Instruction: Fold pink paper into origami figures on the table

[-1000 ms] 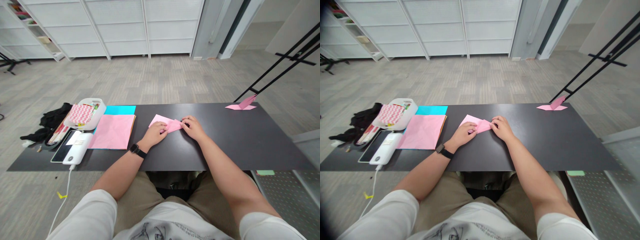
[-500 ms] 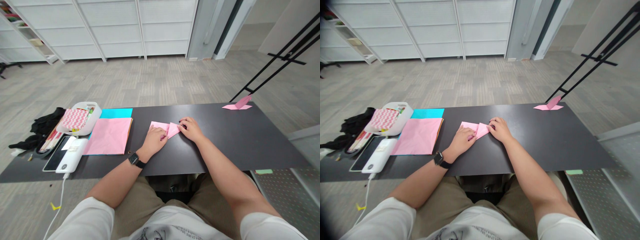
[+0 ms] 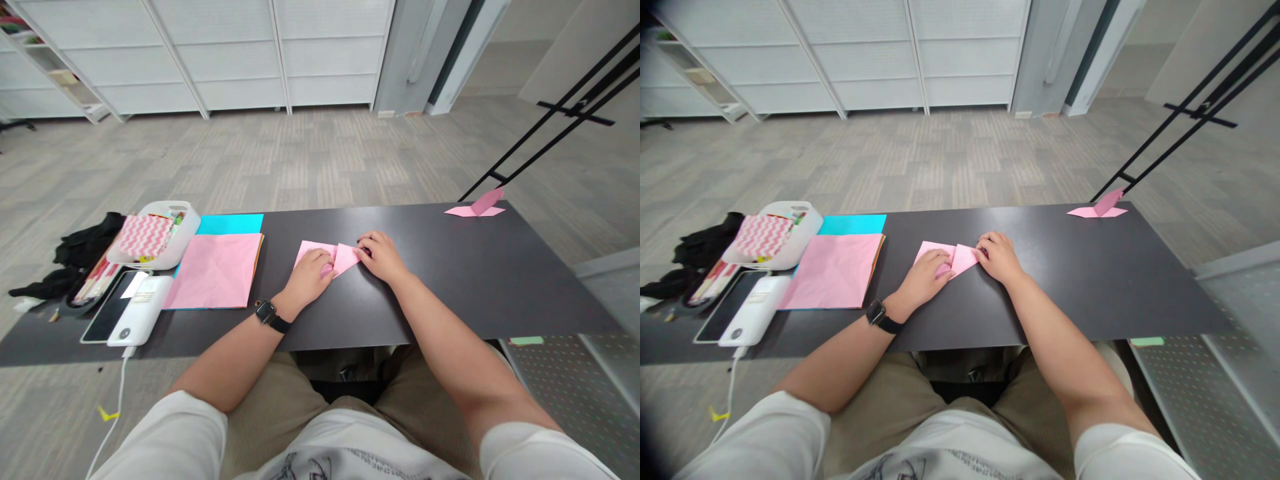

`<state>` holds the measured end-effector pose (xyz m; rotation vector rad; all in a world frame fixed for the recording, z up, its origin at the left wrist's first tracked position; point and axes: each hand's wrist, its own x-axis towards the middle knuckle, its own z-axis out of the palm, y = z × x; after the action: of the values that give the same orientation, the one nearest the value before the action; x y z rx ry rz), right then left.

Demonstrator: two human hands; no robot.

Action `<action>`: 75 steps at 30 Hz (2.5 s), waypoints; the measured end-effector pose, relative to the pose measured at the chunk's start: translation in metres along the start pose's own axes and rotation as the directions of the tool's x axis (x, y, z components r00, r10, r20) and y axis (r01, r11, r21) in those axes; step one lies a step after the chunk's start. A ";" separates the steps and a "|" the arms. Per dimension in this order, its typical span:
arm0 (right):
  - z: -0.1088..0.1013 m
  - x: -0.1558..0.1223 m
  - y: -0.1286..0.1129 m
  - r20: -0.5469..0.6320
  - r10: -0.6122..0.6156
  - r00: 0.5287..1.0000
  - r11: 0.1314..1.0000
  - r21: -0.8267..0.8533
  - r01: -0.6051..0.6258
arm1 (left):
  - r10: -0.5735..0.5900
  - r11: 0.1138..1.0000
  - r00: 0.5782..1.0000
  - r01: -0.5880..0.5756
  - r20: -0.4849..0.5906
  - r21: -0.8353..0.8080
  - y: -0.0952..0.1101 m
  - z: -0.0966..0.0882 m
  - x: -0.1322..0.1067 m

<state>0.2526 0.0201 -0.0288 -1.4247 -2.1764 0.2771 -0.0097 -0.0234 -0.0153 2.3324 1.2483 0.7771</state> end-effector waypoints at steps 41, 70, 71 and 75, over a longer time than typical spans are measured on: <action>0.004 0.002 -0.015 -0.028 0.130 0.991 0.986 -0.103 -0.132 | 0.027 0.981 0.995 -0.045 0.096 0.189 0.013 0.000 -0.004; 0.006 -0.002 0.019 -0.075 0.533 0.843 0.822 -0.194 -0.536 | 0.032 0.989 0.995 -0.045 0.093 0.141 0.001 0.005 -0.001; 0.007 -0.002 0.019 -0.077 0.537 0.840 0.818 -0.195 -0.541 | 0.034 0.989 0.996 -0.046 0.088 0.141 0.002 0.005 -0.001; 0.007 -0.001 0.016 -0.073 0.551 0.831 0.807 -0.206 -0.554 | 0.044 0.985 0.997 -0.055 0.069 0.163 0.004 0.004 0.000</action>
<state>0.2620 0.0270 -0.0421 -2.1740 -1.7701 0.2340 -0.0043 -0.0263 -0.0164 2.5075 1.2746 0.6293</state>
